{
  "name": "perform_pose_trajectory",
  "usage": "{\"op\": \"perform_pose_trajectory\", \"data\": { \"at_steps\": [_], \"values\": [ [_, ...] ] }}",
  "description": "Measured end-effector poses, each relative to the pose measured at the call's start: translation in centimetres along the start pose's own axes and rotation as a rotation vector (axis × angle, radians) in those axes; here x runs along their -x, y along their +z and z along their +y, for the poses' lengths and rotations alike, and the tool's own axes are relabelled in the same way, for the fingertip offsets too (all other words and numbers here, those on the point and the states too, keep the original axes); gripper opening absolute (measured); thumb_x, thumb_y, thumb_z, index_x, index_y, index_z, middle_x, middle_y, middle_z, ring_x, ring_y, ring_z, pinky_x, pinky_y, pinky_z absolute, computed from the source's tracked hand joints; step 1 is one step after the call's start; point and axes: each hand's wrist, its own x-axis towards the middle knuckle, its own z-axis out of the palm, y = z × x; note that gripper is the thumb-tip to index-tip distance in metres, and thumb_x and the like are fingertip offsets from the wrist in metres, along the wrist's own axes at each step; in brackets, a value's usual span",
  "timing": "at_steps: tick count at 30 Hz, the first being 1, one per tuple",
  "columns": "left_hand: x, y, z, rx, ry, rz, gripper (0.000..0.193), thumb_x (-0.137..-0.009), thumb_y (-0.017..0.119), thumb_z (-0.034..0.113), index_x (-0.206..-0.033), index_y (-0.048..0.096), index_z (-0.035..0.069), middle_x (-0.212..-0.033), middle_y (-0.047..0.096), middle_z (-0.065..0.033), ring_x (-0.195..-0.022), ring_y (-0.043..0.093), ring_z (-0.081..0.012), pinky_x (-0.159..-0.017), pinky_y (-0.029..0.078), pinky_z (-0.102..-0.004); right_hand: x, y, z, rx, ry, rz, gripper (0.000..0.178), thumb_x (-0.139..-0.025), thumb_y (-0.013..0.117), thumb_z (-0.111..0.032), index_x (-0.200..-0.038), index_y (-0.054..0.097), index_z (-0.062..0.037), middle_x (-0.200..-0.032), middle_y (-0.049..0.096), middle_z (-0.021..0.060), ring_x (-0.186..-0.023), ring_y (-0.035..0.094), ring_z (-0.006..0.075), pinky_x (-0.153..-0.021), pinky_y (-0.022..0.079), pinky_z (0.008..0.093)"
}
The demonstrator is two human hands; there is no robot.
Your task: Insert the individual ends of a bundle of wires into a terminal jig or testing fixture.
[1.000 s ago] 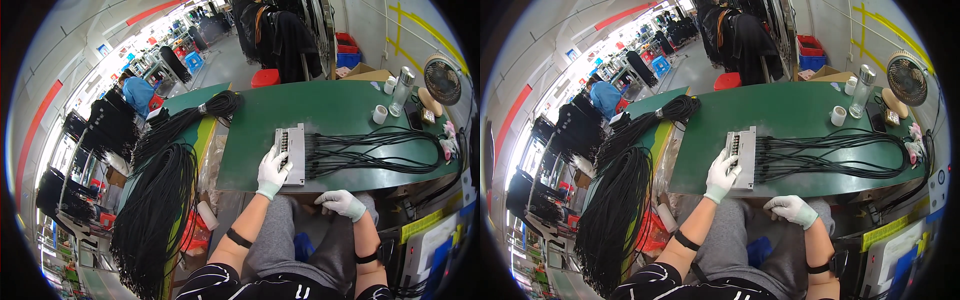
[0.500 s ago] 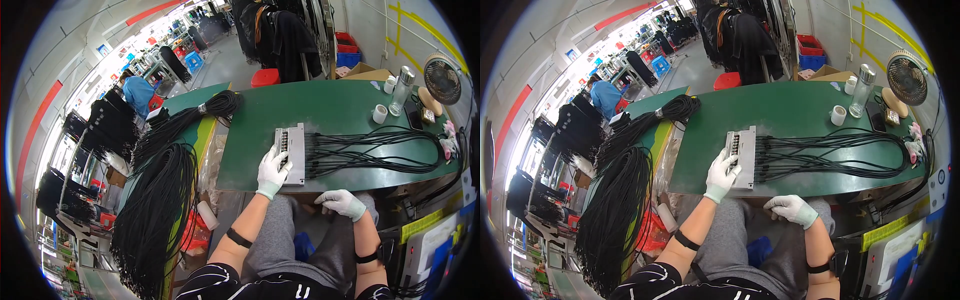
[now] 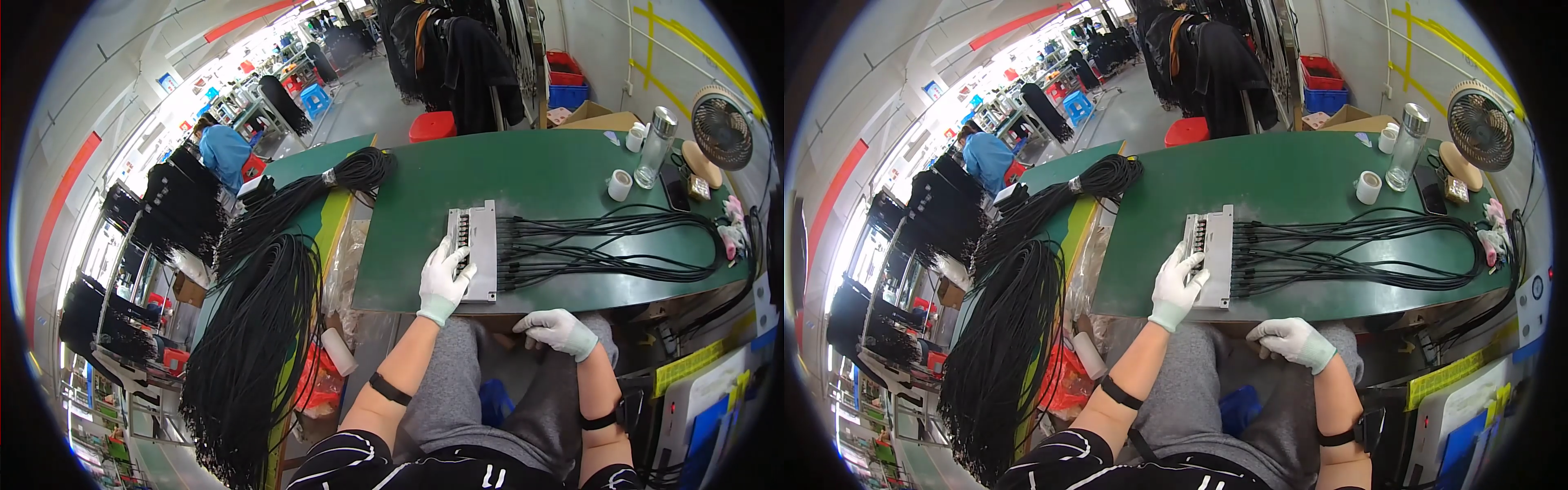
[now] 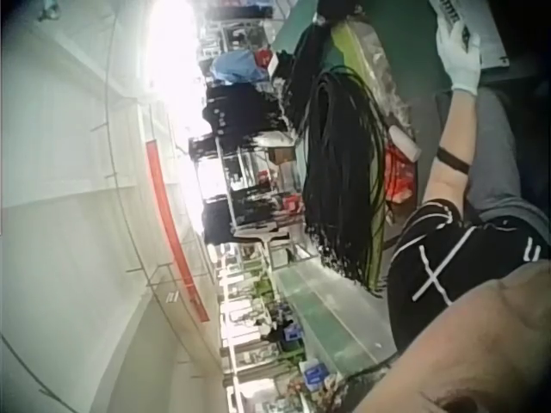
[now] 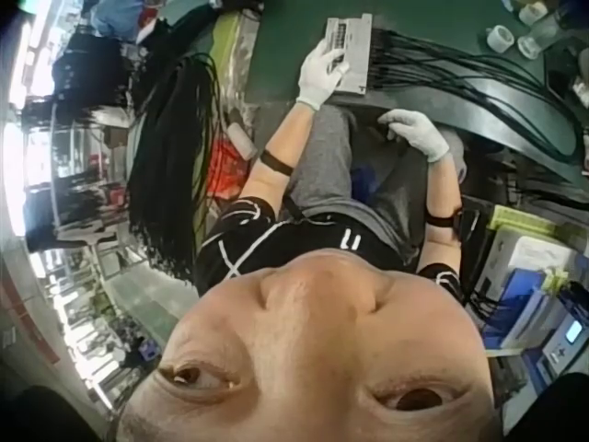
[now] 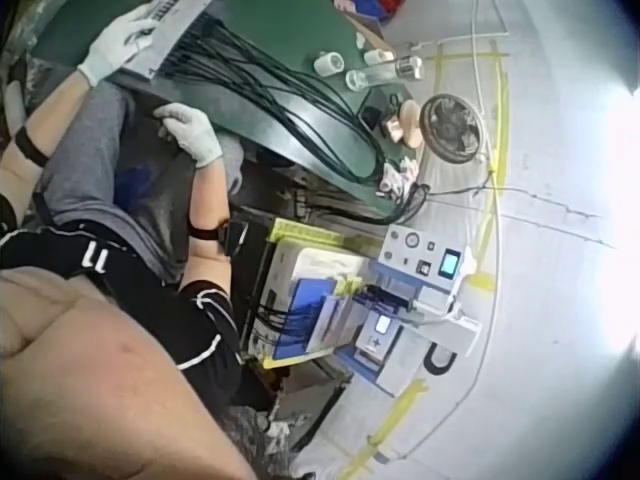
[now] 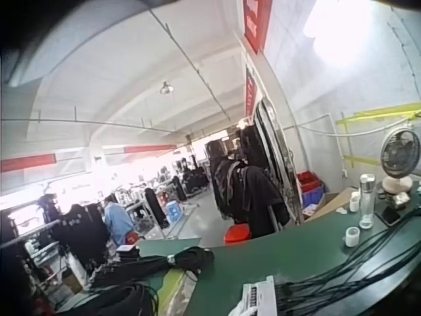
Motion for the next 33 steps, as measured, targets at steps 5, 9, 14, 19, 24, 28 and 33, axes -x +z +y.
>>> {"op": "perform_pose_trajectory", "data": {
  "at_steps": [5, 9, 14, 19, 24, 28, 33],
  "values": [
    [-0.06, 0.05, -0.15, 0.004, 0.01, 0.001, 0.04, -0.084, 0.074, 0.032, -0.119, 0.073, 0.011, -0.145, 0.052, -0.0258, -0.131, 0.051, -0.0401, -0.109, 0.042, -0.0467, -0.18, 0.02, 0.53, 0.005, -0.007, 0.01, 0.03, -0.092, 0.053, -0.009, -0.113, 0.073, -0.0008, -0.085, 0.072, 0.0057, -0.07, 0.063, 0.0091, -0.063, 0.049, 0.0234],
    [0.02, 0.1, -0.15, 0.001, 0.011, 0.005, 0.04, -0.085, 0.074, 0.032, -0.118, 0.073, 0.011, -0.144, 0.052, -0.026, -0.131, 0.051, -0.0402, -0.109, 0.042, -0.0467, -0.15, 0.09, 0.62, -0.048, -0.017, 0.016, 0.03, -0.092, 0.053, -0.008, -0.114, 0.073, -0.0011, -0.084, 0.072, 0.0054, -0.069, 0.062, 0.0088, -0.063, 0.049, 0.0234],
    [0.0, 0.0, -0.04, -0.007, 0.008, -0.004, 0.04, -0.085, 0.073, 0.033, -0.119, 0.073, 0.011, -0.145, 0.052, -0.0255, -0.131, 0.051, -0.0398, -0.11, 0.042, -0.0464, -0.02, -0.06, -0.1, 0.036, 0.003, 0.0, 0.03, -0.093, 0.054, -0.009, -0.116, 0.071, 0.0018, -0.085, 0.073, 0.0072, -0.077, 0.067, 0.0118, -0.069, 0.052, 0.0252],
    [-0.06, -0.06, 0.01, 0.005, 0.011, 0.003, 0.04, -0.085, 0.073, 0.033, -0.119, 0.073, 0.012, -0.145, 0.052, -0.0255, -0.131, 0.051, -0.0398, -0.109, 0.042, -0.0465, -0.13, 0.04, 0.31, 0.009, 0.015, 0.006, 0.031, -0.093, 0.055, -0.009, -0.118, 0.07, 0.002, -0.091, 0.072, 0.0067, -0.078, 0.068, 0.012, -0.069, 0.052, 0.0257],
    [-0.02, -0.34, 0.23, -0.008, -0.014, -0.039, 0.041, -0.087, 0.073, 0.029, -0.124, 0.071, 0.011, -0.148, 0.049, -0.0259, -0.134, 0.05, -0.0395, -0.112, 0.041, -0.0433, -0.24, -0.03, 0.48, -0.001, 0.016, 0.004, 0.03, -0.094, 0.058, -0.009, -0.119, 0.07, 0.0022, -0.096, 0.072, 0.0064, -0.079, 0.069, 0.0122, -0.069, 0.053, 0.026],
    [-0.06, -0.34, 0.25, -0.001, -0.009, -0.036, 0.041, -0.087, 0.073, 0.028, -0.124, 0.071, 0.011, -0.148, 0.049, -0.026, -0.133, 0.05, -0.0395, -0.112, 0.041, -0.0433, -0.1, -0.01, 0.29, 0.01, 0.005, 0.005, 0.029, -0.095, 0.058, -0.01, -0.118, 0.07, 0.0024, -0.095, 0.071, 0.0061, -0.078, 0.069, 0.0123, -0.069, 0.053, 0.0259],
    [-0.03, -0.21, 0.09, -0.004, -0.014, -0.033, 0.041, -0.086, 0.073, 0.028, -0.124, 0.071, 0.011, -0.148, 0.049, -0.0257, -0.133, 0.051, -0.0395, -0.111, 0.041, -0.0434, -0.1, 0.11, 0.36, -0.016, -0.012, 0.009, 0.028, -0.095, 0.059, -0.011, -0.118, 0.069, 0.0026, -0.094, 0.071, 0.0061, -0.078, 0.069, 0.0122, -0.069, 0.053, 0.0261]
  ]
}}
